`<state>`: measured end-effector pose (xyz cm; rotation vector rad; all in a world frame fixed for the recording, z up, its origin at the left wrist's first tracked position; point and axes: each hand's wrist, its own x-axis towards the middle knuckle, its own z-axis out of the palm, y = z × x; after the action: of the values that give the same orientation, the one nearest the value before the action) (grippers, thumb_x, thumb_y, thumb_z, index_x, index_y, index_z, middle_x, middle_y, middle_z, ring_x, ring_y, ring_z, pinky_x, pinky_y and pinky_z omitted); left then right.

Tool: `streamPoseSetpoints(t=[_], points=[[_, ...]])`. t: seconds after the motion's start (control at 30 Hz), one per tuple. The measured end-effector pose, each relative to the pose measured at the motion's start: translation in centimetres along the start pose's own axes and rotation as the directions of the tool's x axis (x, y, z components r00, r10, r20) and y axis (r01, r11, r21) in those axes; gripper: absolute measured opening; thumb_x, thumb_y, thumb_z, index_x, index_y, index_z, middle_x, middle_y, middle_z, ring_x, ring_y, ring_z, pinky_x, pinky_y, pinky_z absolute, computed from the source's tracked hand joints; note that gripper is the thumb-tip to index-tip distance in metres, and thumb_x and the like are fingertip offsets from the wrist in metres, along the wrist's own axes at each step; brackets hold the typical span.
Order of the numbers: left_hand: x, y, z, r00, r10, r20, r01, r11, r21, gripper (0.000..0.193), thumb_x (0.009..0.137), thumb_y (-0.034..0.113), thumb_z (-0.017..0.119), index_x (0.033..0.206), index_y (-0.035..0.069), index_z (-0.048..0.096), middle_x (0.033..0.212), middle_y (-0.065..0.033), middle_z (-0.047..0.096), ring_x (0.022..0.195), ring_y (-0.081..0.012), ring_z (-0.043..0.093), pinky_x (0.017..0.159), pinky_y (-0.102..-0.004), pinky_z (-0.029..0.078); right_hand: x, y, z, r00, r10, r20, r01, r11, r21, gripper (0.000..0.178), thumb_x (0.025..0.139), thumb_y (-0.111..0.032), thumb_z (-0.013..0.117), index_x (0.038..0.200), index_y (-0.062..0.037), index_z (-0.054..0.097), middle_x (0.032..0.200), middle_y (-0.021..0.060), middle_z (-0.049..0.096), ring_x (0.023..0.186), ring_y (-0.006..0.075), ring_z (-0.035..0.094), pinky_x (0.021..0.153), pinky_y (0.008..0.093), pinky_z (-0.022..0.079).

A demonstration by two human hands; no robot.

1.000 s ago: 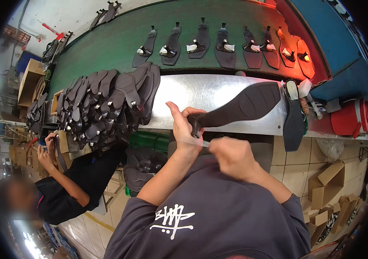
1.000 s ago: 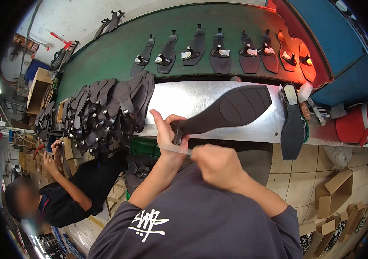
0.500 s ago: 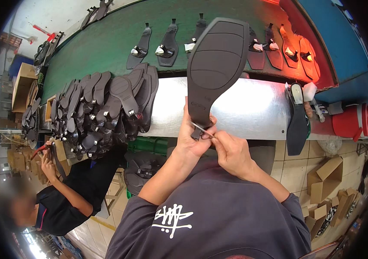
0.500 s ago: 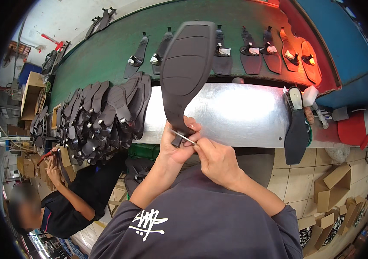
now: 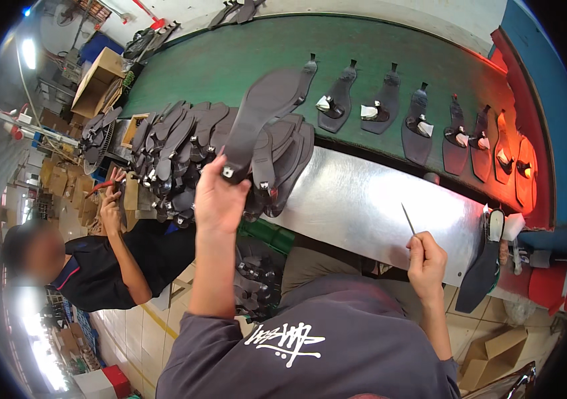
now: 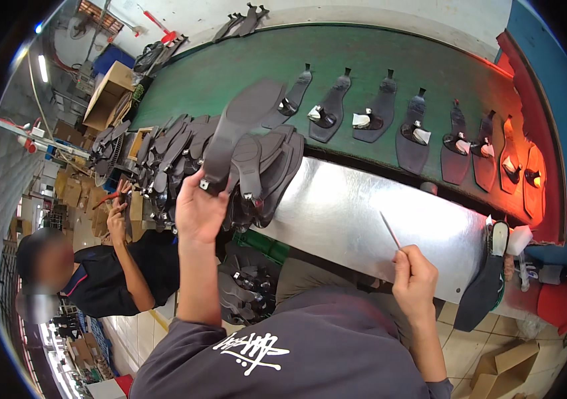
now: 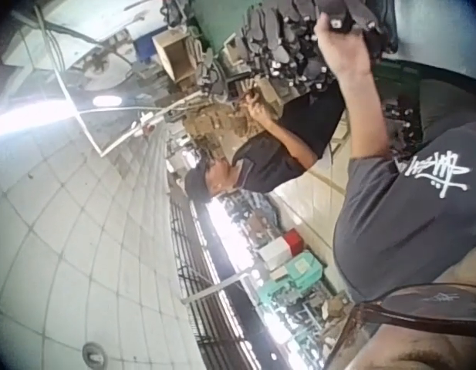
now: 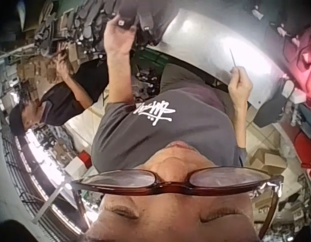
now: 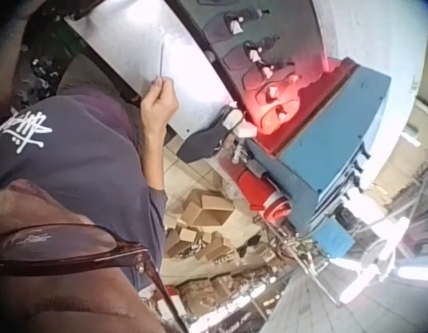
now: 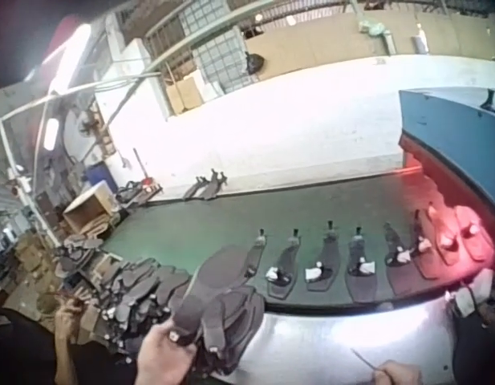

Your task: Assembling shoe components and soles on a factory production line.

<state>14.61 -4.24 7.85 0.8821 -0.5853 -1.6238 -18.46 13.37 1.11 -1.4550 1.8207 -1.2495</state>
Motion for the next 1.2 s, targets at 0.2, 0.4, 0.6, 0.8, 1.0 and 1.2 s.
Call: streamPoseSetpoints(t=[0.2,0.4,0.6,0.8,1.0,1.2], points=[[-4.4,2.1,-0.3,0.987,0.156,-0.041,-0.041,0.488,0.872,0.06,0.088,0.019,0.066,0.14,0.002,0.042,0.132,-0.0182,0.054,0.095,-0.0147,0.063,0.066,-0.0258,0.052,1.3,3.5,-3.2,0.988,-0.068,-0.14,0.044,0.984,-0.17,0.013,0.089,-0.001,0.053,0.095,0.0041,0.063,0.078,0.0103,0.057,0.069,0.0191,0.055,0.065,0.0299,0.044],[4.6,3.5,3.8,0.879,0.312,0.36,-0.386,0.024,0.922,0.054,0.081,0.024,0.075,0.122,-0.006,0.058,0.107,-0.0197,0.067,0.097,-0.0217,0.066,0.081,-0.0315,0.052,2.4,7.5,-6.5,0.983,-0.011,-0.185,-0.064,0.917,-0.393,0.025,0.086,-0.001,0.057,0.109,-0.0004,0.065,0.088,0.0135,0.054,0.08,0.0289,0.056,0.071,0.037,0.046],[24.2,-2.2,2.5,0.982,0.162,0.101,-0.047,-0.31,0.95,0.1,0.071,0.066,0.068,0.139,-0.002,0.041,0.126,-0.0251,0.057,0.119,-0.0341,0.055,0.1,-0.039,0.042,3.2,9.3,-7.6,0.972,-0.049,-0.228,-0.097,0.804,-0.586,0.027,0.088,-0.004,0.056,0.114,-0.0038,0.062,0.092,0.0139,0.056,0.087,0.0325,0.055,0.075,0.0414,0.045],[28.1,-10.0,3.0,0.869,0.488,0.083,0.111,-0.355,0.928,0.067,0.074,0.05,0.073,0.129,0.017,0.052,0.112,-0.0191,0.058,0.104,-0.0382,0.058,0.093,-0.0452,0.046,2.5,7.7,-7.5,0.958,-0.015,-0.285,-0.176,0.754,-0.632,0.044,0.081,-0.004,0.061,0.125,-0.0087,0.058,0.112,0.0143,0.053,0.103,0.0336,0.049,0.09,0.0431,0.04],[28.6,-6.2,4.8,0.682,0.683,0.261,-0.331,-0.03,0.943,0.042,0.071,0.028,0.08,0.105,0.014,0.06,0.097,-0.012,0.057,0.094,-0.0304,0.061,0.082,-0.0415,0.049,3.0,3.4,-6.9,0.918,-0.215,-0.334,0.024,0.87,-0.492,0.042,0.077,0.001,0.062,0.118,-0.0029,0.061,0.112,0.0169,0.053,0.104,0.0342,0.05,0.089,0.0416,0.041],[15.6,-6.5,14.8,0.905,0.298,0.304,-0.416,0.773,0.48,0.021,0.079,0.003,0.075,0.097,0.0,0.064,0.09,-0.0041,0.068,0.081,-0.0096,0.062,0.076,-0.024,0.048,5.3,1.5,-3.4,0.989,0.122,-0.08,-0.045,0.778,0.627,0.021,0.083,-0.005,0.065,0.102,-0.0028,0.057,0.12,0.0167,0.055,0.115,0.0272,0.053,0.099,0.0379,0.043]])
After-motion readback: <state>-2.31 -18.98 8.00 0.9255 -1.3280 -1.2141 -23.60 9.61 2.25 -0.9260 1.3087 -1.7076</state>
